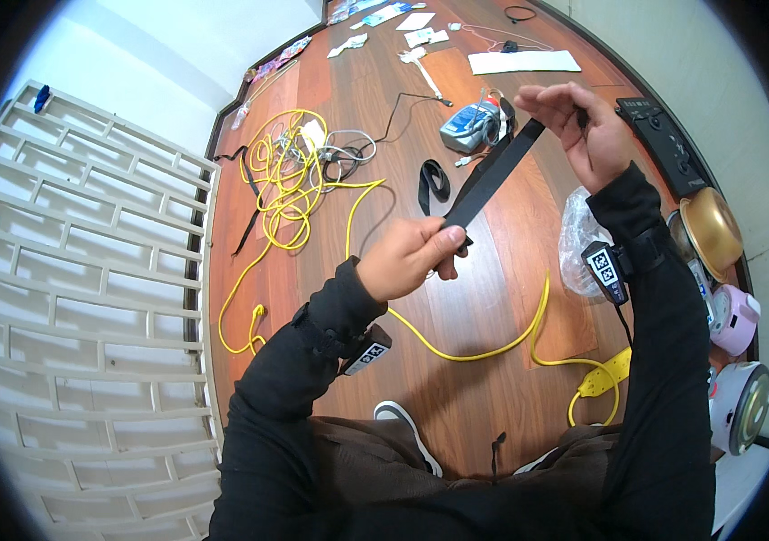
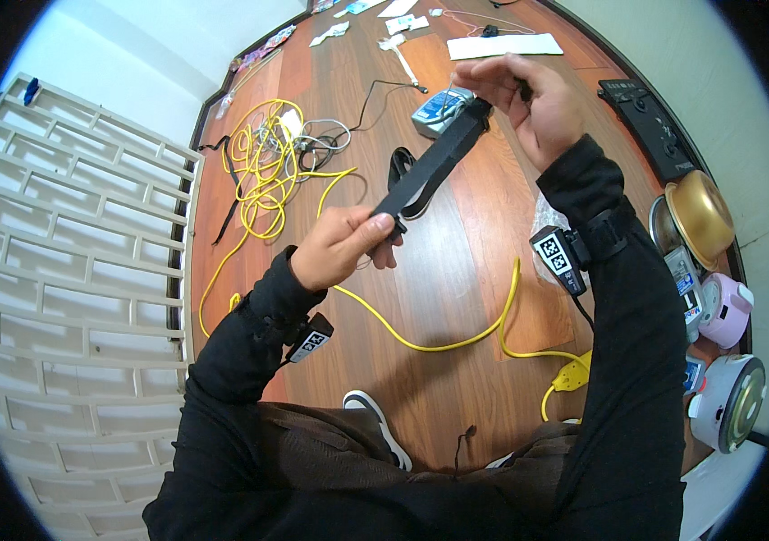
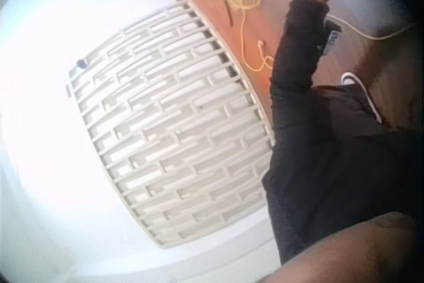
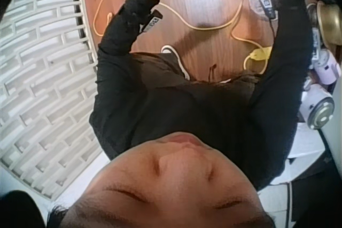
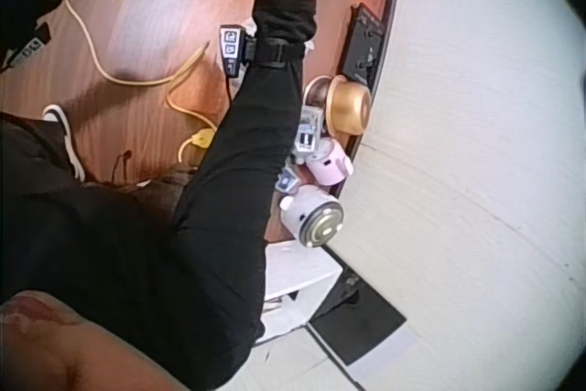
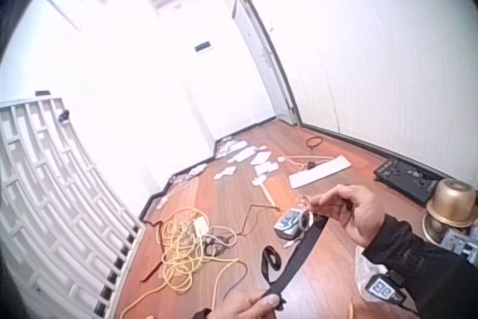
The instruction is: The person retrieves a black strap from a white storage box and then folds and rolls it into a compact coil on a wooden table. They repeatedly adjust the strap to tighten the roll and hold the finished coil in both hands.
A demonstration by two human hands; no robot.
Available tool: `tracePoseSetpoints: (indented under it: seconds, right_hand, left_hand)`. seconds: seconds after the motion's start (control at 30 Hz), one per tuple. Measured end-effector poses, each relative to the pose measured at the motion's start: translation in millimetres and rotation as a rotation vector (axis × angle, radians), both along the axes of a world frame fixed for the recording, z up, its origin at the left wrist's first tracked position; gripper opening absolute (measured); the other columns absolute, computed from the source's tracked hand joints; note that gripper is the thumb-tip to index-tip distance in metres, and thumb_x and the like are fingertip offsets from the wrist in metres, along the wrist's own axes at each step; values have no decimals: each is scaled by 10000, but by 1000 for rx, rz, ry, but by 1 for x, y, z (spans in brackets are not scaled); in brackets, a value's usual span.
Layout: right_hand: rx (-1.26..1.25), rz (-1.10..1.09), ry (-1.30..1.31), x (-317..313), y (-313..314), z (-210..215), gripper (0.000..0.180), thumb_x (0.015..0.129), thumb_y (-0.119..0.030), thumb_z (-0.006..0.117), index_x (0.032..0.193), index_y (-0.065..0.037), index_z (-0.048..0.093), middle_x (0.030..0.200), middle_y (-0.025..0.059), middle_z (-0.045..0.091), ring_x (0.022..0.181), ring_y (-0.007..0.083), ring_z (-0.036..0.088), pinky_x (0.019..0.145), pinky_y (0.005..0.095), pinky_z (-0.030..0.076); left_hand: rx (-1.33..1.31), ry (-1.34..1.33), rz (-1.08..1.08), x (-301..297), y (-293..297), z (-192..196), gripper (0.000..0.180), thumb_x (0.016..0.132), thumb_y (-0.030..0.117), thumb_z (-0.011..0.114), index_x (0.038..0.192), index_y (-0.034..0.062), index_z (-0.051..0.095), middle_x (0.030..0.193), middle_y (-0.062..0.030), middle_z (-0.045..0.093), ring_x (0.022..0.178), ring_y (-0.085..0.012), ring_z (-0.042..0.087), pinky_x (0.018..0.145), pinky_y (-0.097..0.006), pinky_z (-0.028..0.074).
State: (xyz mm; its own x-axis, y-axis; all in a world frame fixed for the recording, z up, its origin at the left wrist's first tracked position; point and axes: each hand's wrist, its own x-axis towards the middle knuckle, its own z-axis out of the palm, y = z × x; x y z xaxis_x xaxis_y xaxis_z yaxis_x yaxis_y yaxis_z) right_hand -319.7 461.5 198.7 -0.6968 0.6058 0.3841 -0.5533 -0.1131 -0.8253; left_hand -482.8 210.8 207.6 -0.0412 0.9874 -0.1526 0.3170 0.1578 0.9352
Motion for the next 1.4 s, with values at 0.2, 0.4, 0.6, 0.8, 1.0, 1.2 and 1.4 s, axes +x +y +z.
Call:
tracePoseSetpoints:
  seconds: [0.2, 0.4, 0.6, 0.8, 1.0, 1.2, 1.4]
  right_hand:
    - [479, -13, -341, -4, -10, -29, 388, 980, -222, 376, 981, 27, 675, 1079, 167, 671, 1043, 239, 610, 981, 332, 418]
    - [304, 142, -436, -30, -40, -77, 413, 990, -341, 453, 920, 3, 672, 803, 38, 650, 722, 121, 570, 681, 268, 468]
    - [147, 240, -442, -52, -111, -107, 327, 971, -328, 479, 873, -43, 607, 642, -25, 469, 592, 81, 446, 569, 236, 385]
    - [-54, 450, -366, -57, -138, -59, 267, 978, -255, 468, 833, -46, 547, 617, 8, 506, 515, 88, 470, 491, 220, 378]
    - [-8, 397, -203, -33, -124, 12, 279, 983, -257, 474, 804, -52, 536, 557, 23, 505, 481, 110, 488, 496, 234, 428]
    - [-130, 263, -244, -22, -99, 39, 330, 980, -338, 521, 788, -73, 562, 531, -33, 437, 434, 59, 383, 420, 198, 307]
    - [202, 279, -485, -17, -63, 31, 211, 861, -264, 673, 895, -75, 587, 625, -52, 463, 472, 27, 355, 438, 171, 277]
  left_hand:
    - [-17, -343, 57, -4, 2, 3, 354, 1002, 262, 433, 948, -44, 603, 701, -79, 646, 728, -186, 662, 710, -277, 511]
    - [100, -612, 140, -1, 2, 12, 446, 1018, 312, 328, 992, -54, 582, 694, -123, 628, 748, -279, 660, 740, -346, 520]
    - [445, -956, 375, -1, 8, 10, 382, 1014, 262, 372, 1220, -48, 460, 1077, -204, 652, 1039, -281, 607, 975, -384, 439]
    - [607, -23, 389, -18, 5, -3, 407, 977, 162, 385, 1329, -39, 414, 1296, -175, 542, 1247, -270, 477, 1062, -379, 348]
    - [793, 823, 175, -23, -4, -10, 344, 873, 84, 597, 1197, -10, 525, 1019, -199, 573, 915, -374, 559, 819, -413, 458]
    - [670, 750, 124, -15, -1, -4, 134, 941, 71, 520, 1038, 18, 595, 828, -105, 631, 753, -270, 625, 679, -332, 487]
    - [260, 265, 4, 2, -6, 11, 317, 1008, 257, 440, 971, -10, 606, 753, -77, 659, 714, -147, 640, 664, -276, 489]
